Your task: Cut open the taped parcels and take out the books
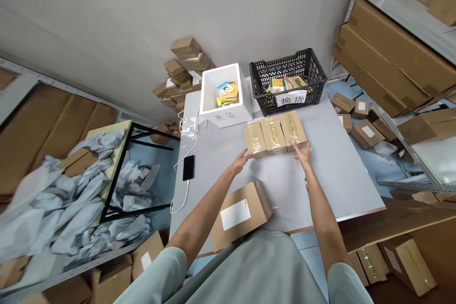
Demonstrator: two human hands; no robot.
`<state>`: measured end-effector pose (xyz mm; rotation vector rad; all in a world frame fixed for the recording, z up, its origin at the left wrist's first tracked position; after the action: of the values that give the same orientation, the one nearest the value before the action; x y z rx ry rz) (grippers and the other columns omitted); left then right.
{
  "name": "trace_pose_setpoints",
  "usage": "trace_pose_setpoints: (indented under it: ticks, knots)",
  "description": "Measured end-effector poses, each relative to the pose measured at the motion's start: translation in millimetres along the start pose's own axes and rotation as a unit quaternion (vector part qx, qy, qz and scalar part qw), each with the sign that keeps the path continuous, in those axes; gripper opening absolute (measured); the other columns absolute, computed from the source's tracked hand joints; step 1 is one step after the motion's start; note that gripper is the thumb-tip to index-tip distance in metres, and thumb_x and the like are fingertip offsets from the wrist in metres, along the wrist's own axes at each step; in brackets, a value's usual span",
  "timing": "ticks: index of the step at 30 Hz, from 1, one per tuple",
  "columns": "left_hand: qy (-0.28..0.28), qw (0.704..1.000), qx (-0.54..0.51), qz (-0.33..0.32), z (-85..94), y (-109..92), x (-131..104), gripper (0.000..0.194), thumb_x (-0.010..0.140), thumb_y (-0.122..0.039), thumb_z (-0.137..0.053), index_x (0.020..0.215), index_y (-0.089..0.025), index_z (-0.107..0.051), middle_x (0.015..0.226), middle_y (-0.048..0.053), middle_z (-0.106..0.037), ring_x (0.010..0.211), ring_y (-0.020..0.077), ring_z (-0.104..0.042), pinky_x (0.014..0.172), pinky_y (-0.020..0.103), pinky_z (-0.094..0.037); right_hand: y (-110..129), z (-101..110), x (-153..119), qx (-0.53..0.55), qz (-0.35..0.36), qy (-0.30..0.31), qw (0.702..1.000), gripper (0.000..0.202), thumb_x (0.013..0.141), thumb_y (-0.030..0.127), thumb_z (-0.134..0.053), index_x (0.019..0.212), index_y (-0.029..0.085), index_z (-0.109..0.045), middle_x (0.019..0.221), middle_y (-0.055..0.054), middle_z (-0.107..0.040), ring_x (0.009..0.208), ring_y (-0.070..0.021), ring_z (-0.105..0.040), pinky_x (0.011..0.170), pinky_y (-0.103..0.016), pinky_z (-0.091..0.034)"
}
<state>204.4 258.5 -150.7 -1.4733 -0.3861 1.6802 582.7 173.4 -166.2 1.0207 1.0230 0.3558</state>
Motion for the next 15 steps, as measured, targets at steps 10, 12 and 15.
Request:
trace_pose_setpoints:
  ticks: [10,12,15]
  knots:
    - [0.053,0.998,0.002,-0.031,-78.1,-39.7,19.5,0.081,0.105,-0.045,-0.077,0.177,-0.019,-0.051,0.137,0.02,-0.083,0.131,0.0308,-0.078,0.119,0.049,-0.058,4.3,74.4,59.5,0.045,0.011,-0.062,0.997,0.115,0.076,0.073,-0.089,0.171,0.027,-0.04,0.118,-0.013,-0.082,0.08,-0.0285,-0.084,0.06,-0.039,-0.07]
    - [0.059,0.998,0.007,-0.032,-100.1,-56.9,29.7,0.081,0.105,-0.046,-0.077,0.177,-0.018,-0.052,0.125,0.018,-0.085,0.115,0.0298,-0.081,0.11,0.047,-0.062,14.1,91.9,72.3,0.038,-0.004,-0.081,0.996,0.112,0.079,0.069,-0.089,0.17,0.027,-0.041,0.122,-0.014,-0.081,0.08,-0.0286,-0.084,0.063,-0.04,-0.071]
    - [0.055,0.998,0.01,-0.032,-127.5,-78.1,41.0,0.082,0.105,-0.052,-0.077,0.175,-0.015,-0.054,0.113,0.017,-0.084,0.102,0.0332,-0.082,0.098,0.048,-0.064,24.5,107.3,82.0,0.025,-0.013,-0.1,0.995,0.11,0.087,0.066,-0.084,0.176,0.025,-0.033,0.13,-0.017,-0.08,0.087,-0.0287,-0.085,0.069,-0.041,-0.071]
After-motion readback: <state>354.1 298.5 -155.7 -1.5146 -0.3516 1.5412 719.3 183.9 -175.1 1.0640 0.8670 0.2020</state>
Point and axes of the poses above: each hand's wrist, its own x-axis towards the middle knuckle, its own z-axis out of the back of the hand, y = z × x, the point moved 9 cm from there along x, towards the middle knuckle
